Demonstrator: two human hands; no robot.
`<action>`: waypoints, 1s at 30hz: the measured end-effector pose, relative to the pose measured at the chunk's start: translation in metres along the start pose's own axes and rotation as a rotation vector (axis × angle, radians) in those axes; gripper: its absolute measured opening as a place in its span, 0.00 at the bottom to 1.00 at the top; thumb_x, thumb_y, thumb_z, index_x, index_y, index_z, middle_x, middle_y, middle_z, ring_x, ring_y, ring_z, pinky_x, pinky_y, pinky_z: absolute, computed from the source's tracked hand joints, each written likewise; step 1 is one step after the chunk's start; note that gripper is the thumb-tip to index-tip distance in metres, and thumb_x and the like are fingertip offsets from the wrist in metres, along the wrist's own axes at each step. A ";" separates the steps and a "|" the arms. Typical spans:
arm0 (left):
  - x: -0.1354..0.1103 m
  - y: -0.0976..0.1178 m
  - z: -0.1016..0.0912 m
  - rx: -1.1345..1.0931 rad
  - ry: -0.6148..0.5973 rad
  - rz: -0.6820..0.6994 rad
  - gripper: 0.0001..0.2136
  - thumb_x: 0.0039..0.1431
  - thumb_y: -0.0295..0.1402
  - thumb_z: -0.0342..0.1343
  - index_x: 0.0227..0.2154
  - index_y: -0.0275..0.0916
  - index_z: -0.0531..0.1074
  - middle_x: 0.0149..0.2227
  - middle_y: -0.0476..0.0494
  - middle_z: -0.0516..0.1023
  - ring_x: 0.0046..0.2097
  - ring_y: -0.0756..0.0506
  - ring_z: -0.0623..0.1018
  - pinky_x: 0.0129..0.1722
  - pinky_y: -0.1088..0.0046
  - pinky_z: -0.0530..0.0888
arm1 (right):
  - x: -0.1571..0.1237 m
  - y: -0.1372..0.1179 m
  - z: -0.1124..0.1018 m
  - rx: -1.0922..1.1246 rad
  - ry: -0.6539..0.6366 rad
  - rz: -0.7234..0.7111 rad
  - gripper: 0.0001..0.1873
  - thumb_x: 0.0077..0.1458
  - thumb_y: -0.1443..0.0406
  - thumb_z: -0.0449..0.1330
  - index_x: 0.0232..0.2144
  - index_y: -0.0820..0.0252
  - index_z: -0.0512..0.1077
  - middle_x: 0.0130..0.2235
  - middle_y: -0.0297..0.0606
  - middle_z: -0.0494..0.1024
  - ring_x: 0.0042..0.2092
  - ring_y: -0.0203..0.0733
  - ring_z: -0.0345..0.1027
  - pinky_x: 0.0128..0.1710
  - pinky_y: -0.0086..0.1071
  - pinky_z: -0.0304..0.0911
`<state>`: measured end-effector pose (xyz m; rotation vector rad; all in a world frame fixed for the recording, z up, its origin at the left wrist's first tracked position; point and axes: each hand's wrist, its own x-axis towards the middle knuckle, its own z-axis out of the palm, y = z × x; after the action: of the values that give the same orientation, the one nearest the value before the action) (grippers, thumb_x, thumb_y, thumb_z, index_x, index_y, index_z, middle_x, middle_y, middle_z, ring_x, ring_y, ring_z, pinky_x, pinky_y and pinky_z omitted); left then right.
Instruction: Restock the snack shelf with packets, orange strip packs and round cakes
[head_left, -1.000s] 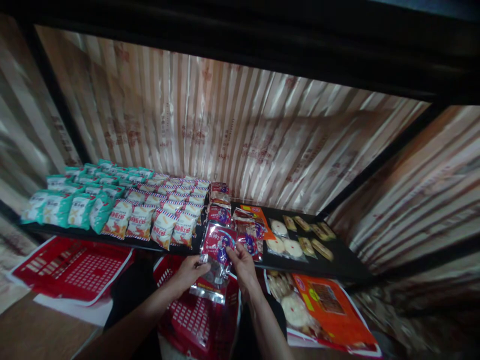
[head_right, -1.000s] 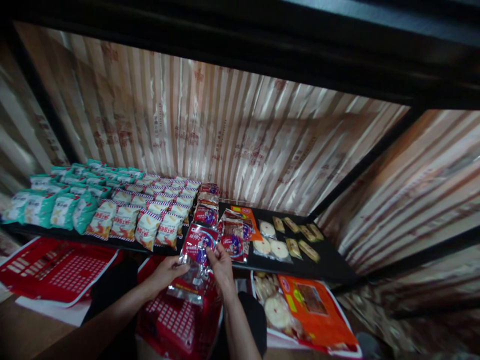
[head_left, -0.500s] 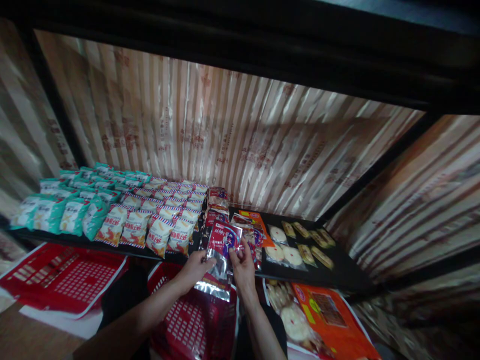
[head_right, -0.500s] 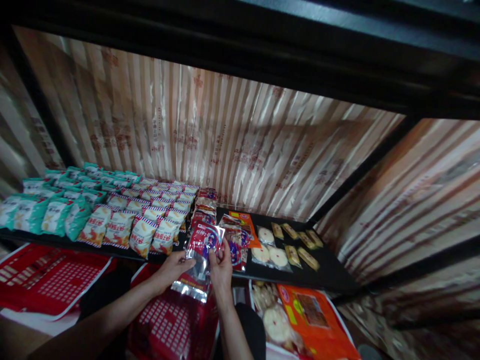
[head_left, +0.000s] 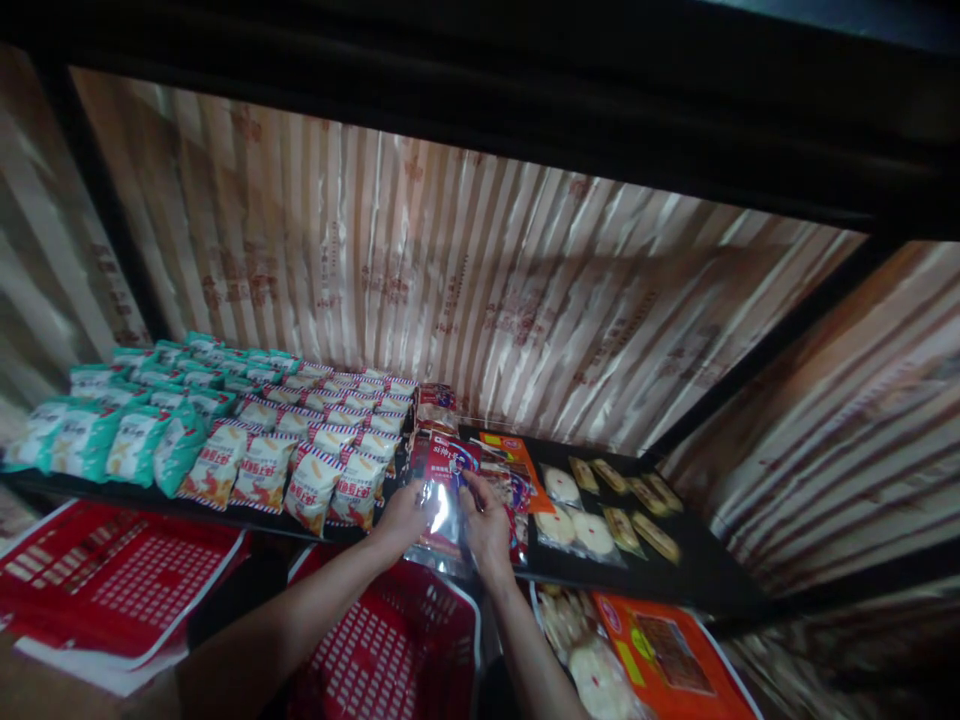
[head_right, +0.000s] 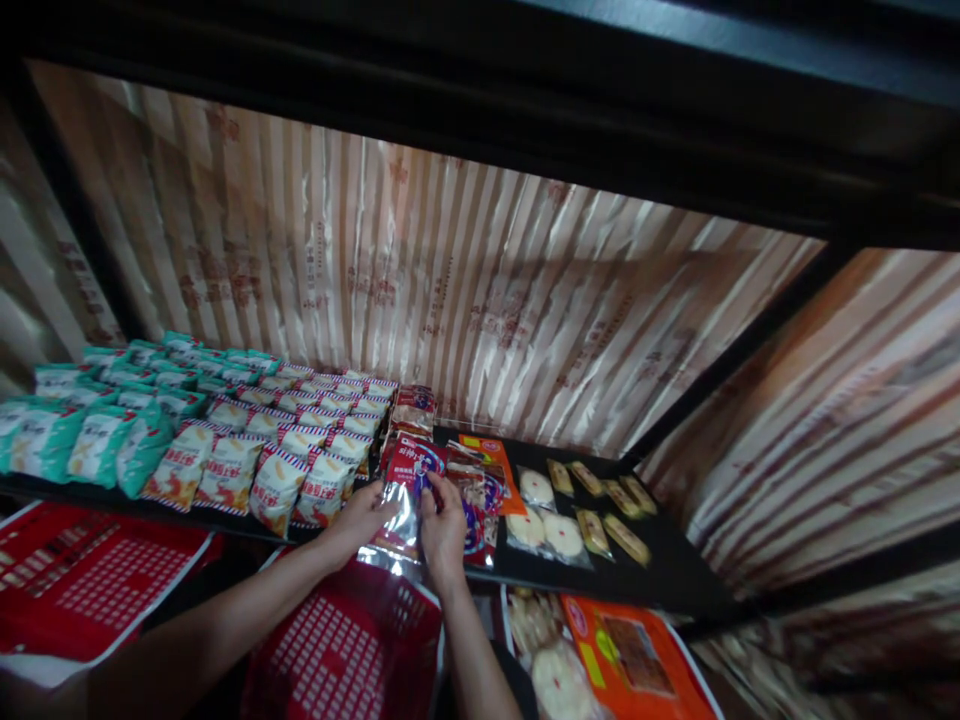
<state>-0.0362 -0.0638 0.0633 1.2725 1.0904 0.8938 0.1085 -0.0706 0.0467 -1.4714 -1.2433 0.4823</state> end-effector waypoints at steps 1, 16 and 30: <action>0.003 0.001 0.000 0.051 0.024 0.008 0.07 0.49 0.33 0.54 0.31 0.36 0.69 0.27 0.49 0.73 0.31 0.49 0.72 0.30 0.77 0.67 | 0.004 0.000 0.001 -0.019 0.001 -0.004 0.19 0.49 0.60 0.54 0.41 0.61 0.73 0.44 0.45 0.73 0.47 0.45 0.65 0.51 0.40 0.56; 0.041 0.009 0.001 0.042 0.121 0.009 0.14 0.51 0.22 0.48 0.41 0.38 0.66 0.38 0.45 0.76 0.38 0.49 0.75 0.39 0.75 0.68 | 0.067 -0.002 0.024 -0.427 -0.045 -0.049 0.20 0.50 0.67 0.49 0.44 0.61 0.73 0.45 0.44 0.75 0.48 0.46 0.66 0.50 0.36 0.57; 0.095 0.005 -0.007 0.109 0.269 0.030 0.22 0.49 0.25 0.54 0.50 0.38 0.63 0.38 0.43 0.77 0.38 0.47 0.75 0.40 0.73 0.69 | 0.122 0.002 0.052 -0.614 -0.069 -0.113 0.21 0.49 0.70 0.49 0.44 0.63 0.73 0.44 0.47 0.76 0.45 0.47 0.69 0.47 0.35 0.59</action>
<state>-0.0168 0.0290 0.0564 1.2847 1.3497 1.0622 0.1115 0.0607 0.0678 -1.8850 -1.6074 0.0686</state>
